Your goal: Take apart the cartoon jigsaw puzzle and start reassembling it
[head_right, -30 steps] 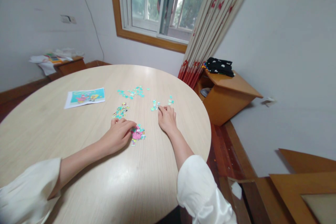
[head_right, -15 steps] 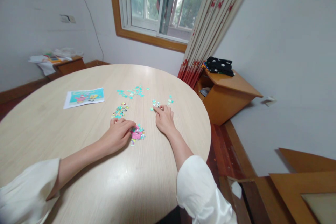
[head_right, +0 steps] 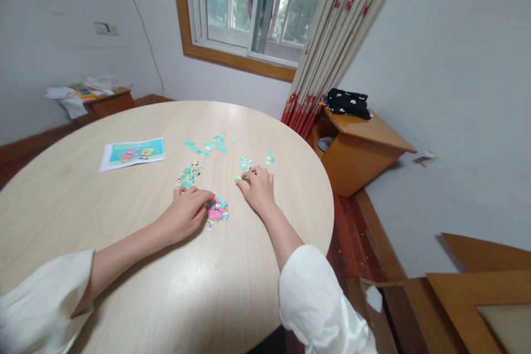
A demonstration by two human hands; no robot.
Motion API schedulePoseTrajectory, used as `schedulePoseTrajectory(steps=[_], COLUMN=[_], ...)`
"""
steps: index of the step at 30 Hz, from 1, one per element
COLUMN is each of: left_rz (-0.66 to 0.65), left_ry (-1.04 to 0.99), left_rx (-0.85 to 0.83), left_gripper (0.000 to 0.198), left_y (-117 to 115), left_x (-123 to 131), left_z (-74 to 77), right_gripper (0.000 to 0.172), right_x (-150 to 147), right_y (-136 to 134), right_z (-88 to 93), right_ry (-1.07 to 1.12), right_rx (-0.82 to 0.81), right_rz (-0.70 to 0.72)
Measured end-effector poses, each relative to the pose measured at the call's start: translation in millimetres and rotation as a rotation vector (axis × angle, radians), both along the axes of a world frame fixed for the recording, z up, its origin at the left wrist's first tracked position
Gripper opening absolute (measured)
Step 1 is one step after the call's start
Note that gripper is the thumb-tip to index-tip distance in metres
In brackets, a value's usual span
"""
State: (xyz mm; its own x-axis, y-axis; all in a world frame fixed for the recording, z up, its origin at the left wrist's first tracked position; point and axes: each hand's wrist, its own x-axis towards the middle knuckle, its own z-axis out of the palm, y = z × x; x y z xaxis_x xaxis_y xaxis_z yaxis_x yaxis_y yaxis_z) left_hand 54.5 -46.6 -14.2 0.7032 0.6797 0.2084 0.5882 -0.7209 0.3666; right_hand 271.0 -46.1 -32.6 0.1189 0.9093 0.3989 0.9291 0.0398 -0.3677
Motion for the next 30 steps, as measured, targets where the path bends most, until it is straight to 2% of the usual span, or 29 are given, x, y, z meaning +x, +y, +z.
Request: schedulePoseTrajectory(steps=[8, 13, 18, 22, 27, 30], left_rz=[0.000, 0.001, 0.004, 0.001, 0.007, 0.005], left_ry=[-0.008, -0.022, -0.002, -0.003, -0.004, 0.000], left_rx=[-0.004, 0.000, -0.005, -0.006, -0.015, -0.016], left_gripper=[0.027, 0.029, 0.028, 0.028, 0.030, 0.029], left_y=[0.9, 0.9, 0.9, 1.1, 0.2, -0.3], left_x=[-0.5, -0.6, -0.3, -0.3, 0.4, 0.5], left_z=[-1.2, -2.8, -2.1, -1.5, 0.3, 0.8], right_gripper=[0.016, 0.029, 0.020, 0.016, 0.026, 0.029], right_x=[-1.1, -1.0, -5.1, -6.2, -5.9, -5.8], right_y=[2.4, 2.4, 0.5, 1.2, -0.2, -1.5], right_z=[-4.9, -6.8, -3.6, -3.2, -1.0, 1.0], right_ry=[-0.005, -0.009, -0.023, 0.010, 0.050, 0.108], right_rx=[-0.051, -0.018, -0.054, -0.080, -0.074, -0.054], right_rz=[0.033, 0.019, 0.037, 0.115, 0.317, 0.360])
